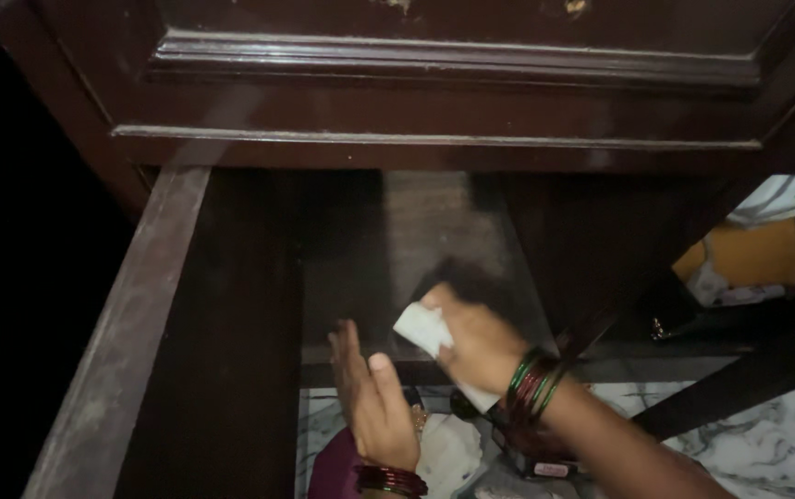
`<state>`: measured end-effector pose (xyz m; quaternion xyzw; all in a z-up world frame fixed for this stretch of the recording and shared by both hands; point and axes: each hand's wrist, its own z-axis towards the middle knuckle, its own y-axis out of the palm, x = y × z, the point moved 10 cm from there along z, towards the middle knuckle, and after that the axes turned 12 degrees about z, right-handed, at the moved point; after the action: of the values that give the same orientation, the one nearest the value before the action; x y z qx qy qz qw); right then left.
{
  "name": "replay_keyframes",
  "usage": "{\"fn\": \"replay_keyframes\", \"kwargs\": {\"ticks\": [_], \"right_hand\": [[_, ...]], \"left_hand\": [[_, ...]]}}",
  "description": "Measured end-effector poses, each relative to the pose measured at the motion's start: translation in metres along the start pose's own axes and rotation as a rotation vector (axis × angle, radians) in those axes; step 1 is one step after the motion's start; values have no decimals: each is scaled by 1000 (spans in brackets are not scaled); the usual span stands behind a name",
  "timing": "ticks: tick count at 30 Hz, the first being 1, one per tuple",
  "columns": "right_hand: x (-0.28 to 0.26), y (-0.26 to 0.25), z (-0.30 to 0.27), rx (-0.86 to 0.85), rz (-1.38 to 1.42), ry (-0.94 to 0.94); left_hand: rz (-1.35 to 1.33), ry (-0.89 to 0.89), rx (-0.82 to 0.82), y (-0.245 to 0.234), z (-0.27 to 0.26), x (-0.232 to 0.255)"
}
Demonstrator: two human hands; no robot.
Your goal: The person opens a wooden cabinet, removes an iron and its cord, then empties plastic bags and assorted items from a lower compartment onto the floor. The person places the iron and cord back into the cabinet and closes the doors.
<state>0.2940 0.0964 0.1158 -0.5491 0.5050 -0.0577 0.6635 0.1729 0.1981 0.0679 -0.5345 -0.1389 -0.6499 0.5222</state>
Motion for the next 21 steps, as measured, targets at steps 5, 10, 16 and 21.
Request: {"fn": "replay_keyframes", "kwargs": {"ticks": [5, 10, 16, 21], "right_hand": [[10, -9, -4, -138, 47, 139], [3, 4, -18, -171, 77, 134], [-24, 12, -49, -111, -39, -91], [3, -12, -45, 205, -253, -70]], "left_hand": [[-162, -213, -185, 20, -6, 1], [-198, -321, -146, 23, -1, -18], [-442, -352, -101, 27, -5, -28], [16, 13, -41, 14, -5, 5]]}}
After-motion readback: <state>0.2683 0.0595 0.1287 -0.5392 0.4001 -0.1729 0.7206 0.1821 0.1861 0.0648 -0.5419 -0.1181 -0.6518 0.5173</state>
